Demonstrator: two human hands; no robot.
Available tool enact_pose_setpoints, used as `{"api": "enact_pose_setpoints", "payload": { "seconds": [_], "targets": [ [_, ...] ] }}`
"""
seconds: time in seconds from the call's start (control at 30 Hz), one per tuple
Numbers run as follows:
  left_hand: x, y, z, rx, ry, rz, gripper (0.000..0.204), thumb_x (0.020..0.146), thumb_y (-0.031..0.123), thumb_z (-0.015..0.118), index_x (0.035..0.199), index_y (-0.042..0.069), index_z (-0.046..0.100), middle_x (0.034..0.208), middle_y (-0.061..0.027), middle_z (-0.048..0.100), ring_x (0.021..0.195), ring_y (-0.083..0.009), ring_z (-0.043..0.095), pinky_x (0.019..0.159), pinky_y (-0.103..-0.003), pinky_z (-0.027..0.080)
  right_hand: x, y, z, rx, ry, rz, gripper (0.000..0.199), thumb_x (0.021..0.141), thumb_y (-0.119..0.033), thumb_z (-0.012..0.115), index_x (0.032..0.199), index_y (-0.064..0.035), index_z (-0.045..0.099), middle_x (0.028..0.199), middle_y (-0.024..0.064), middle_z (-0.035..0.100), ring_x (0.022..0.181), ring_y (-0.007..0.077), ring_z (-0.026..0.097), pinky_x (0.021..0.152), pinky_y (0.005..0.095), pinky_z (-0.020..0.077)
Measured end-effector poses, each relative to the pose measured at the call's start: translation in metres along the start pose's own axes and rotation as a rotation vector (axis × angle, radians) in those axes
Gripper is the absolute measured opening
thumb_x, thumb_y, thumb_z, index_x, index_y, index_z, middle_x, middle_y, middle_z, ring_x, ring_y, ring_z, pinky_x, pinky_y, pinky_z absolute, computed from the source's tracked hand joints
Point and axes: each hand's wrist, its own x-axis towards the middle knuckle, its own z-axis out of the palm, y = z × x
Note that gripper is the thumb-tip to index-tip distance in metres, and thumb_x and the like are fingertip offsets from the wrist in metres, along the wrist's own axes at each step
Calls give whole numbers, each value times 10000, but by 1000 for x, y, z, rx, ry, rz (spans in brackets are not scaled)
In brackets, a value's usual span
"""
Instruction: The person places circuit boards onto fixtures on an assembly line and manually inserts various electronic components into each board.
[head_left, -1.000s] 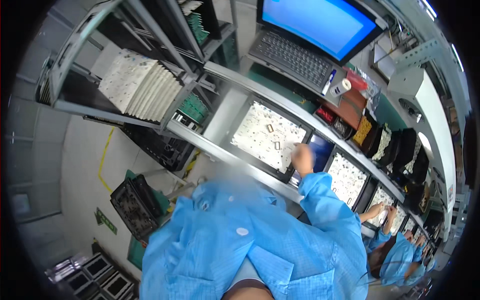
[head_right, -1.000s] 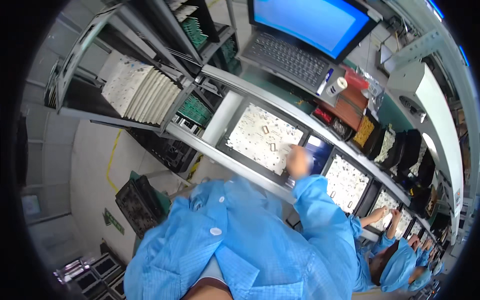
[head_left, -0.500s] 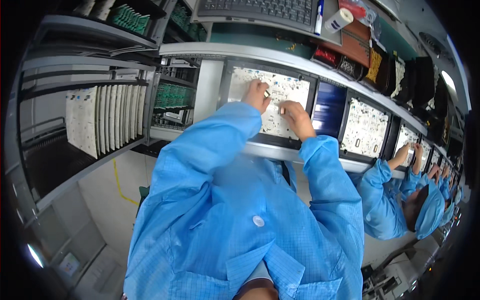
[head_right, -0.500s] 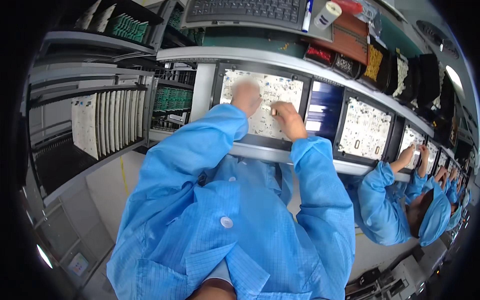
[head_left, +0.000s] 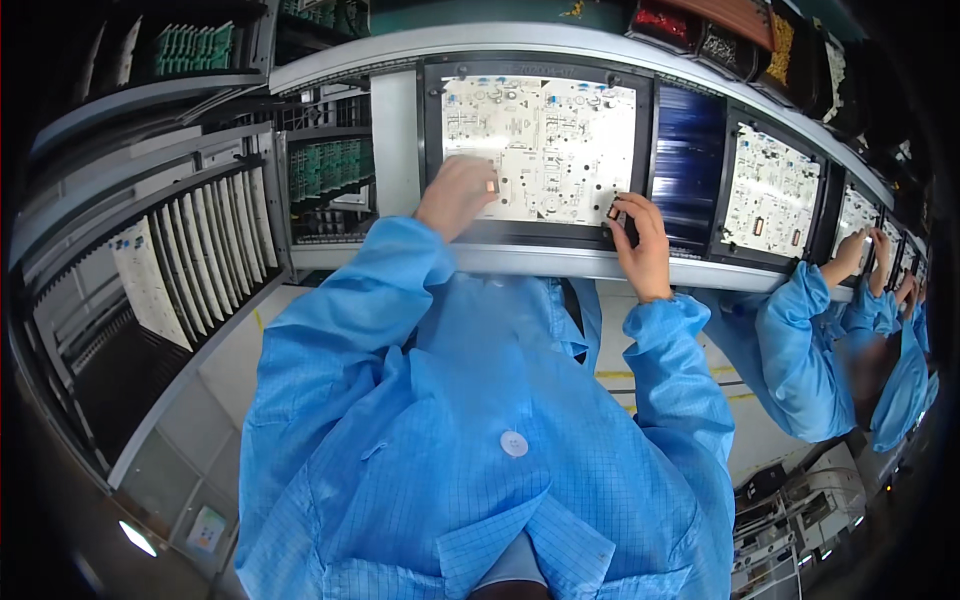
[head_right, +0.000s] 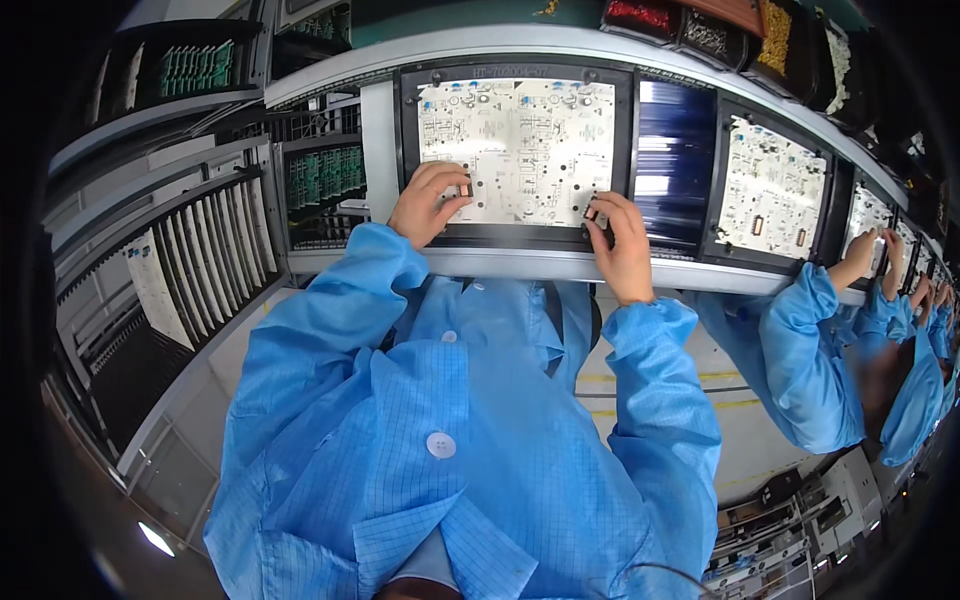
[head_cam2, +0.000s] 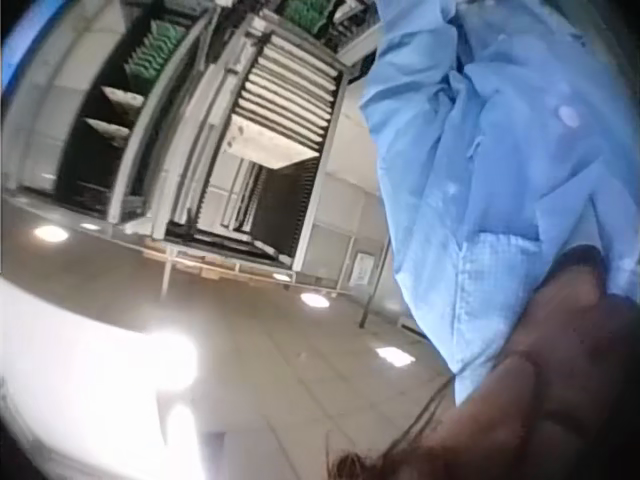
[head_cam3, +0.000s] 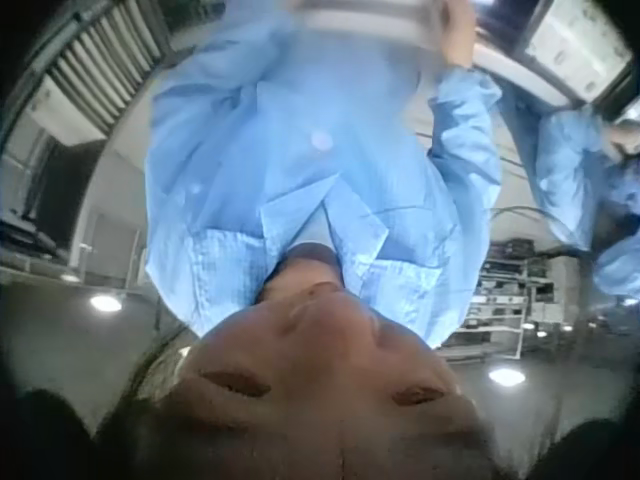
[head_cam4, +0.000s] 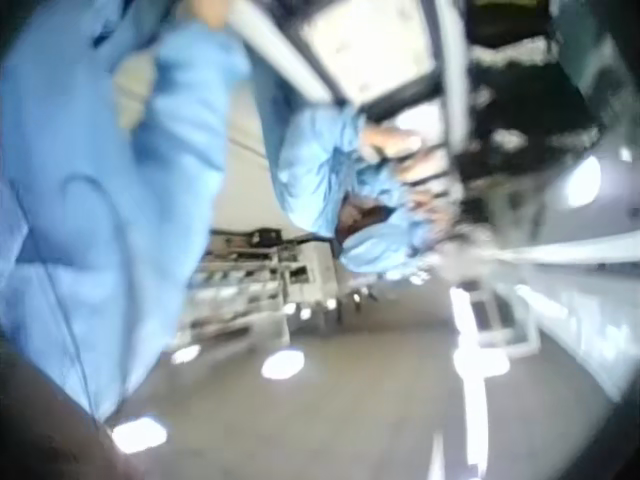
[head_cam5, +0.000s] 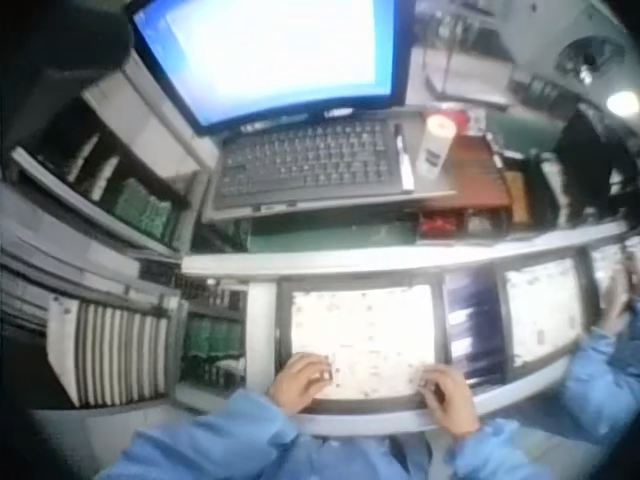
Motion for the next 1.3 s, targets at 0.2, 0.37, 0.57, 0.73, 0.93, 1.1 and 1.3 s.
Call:
{"api": "enact_pose_setpoints", "payload": {
  "seconds": [0.2, 0.37, 0.57, 0.73, 0.93, 1.1, 1.3],
  "targets": [
    [-6, -1, 12, 11, -62, 33, 299, 753, 33, 743, 1033, 33, 638, 1115, -111, 603, 1068, -311, 551, 923, -380, 461, -3, 1, 4, -10, 22, 37, 287, 786, 41, 681, 1057, -20, 606, 1135, 140, 606, 1039, 323, 584, 886, 374, 478],
    [-7, -1, 15, 3, -89, 58, 298, 754, 32, 741, 1034, 30, 640, 1115, -105, 597, 1071, -307, 547, 922, -380, 464, -2, -1, 6, -18, 23, 38, 284, 787, 37, 681, 1057, -21, 612, 1134, 140, 608, 1037, 320, 585, 888, 371, 476],
    [-4, 3, 16, 30, -100, 32, 296, 749, 17, 740, 1028, 28, 643, 1117, -98, 598, 1082, -295, 543, 915, -372, 470, -4, 3, 8, -20, 22, 51, 280, 790, 31, 679, 1057, -23, 615, 1140, 137, 606, 1039, 317, 583, 888, 371, 476],
    [-1, 4, 18, 9, -92, 55, 281, 751, 10, 736, 1017, 28, 649, 1114, -99, 607, 1068, -297, 554, 914, -372, 470, -5, 5, 9, -19, 28, 58, 281, 793, 28, 680, 1063, -26, 621, 1141, 133, 606, 1047, 312, 583, 896, 367, 477],
    [-2, 6, 19, 25, -72, 39, 273, 754, 10, 734, 1012, 37, 649, 1093, -96, 618, 1052, -298, 563, 909, -371, 471, -6, 6, 8, -20, 22, 62, 280, 796, 25, 680, 1065, -29, 623, 1152, 125, 602, 1058, 306, 581, 906, 365, 475],
    [-1, 7, 19, 24, -67, 40, 264, 758, 15, 734, 1007, 42, 651, 1088, -97, 622, 1048, -297, 566, 906, -371, 472, -6, 8, 6, -26, 10, 46, 284, 800, 25, 677, 1073, -29, 624, 1151, 128, 603, 1066, 306, 580, 907, 368, 475],
    [-2, 8, 22, 36, -63, 31, 252, 764, 19, 733, 1003, 41, 655, 1091, -97, 623, 1057, -294, 567, 912, -371, 472, -3, 10, 2, -59, -42, 12, 304, 789, 43, 675, 1080, -29, 624, 1144, 128, 605, 1057, 315, 579, 898, 376, 479]
  ]
}}
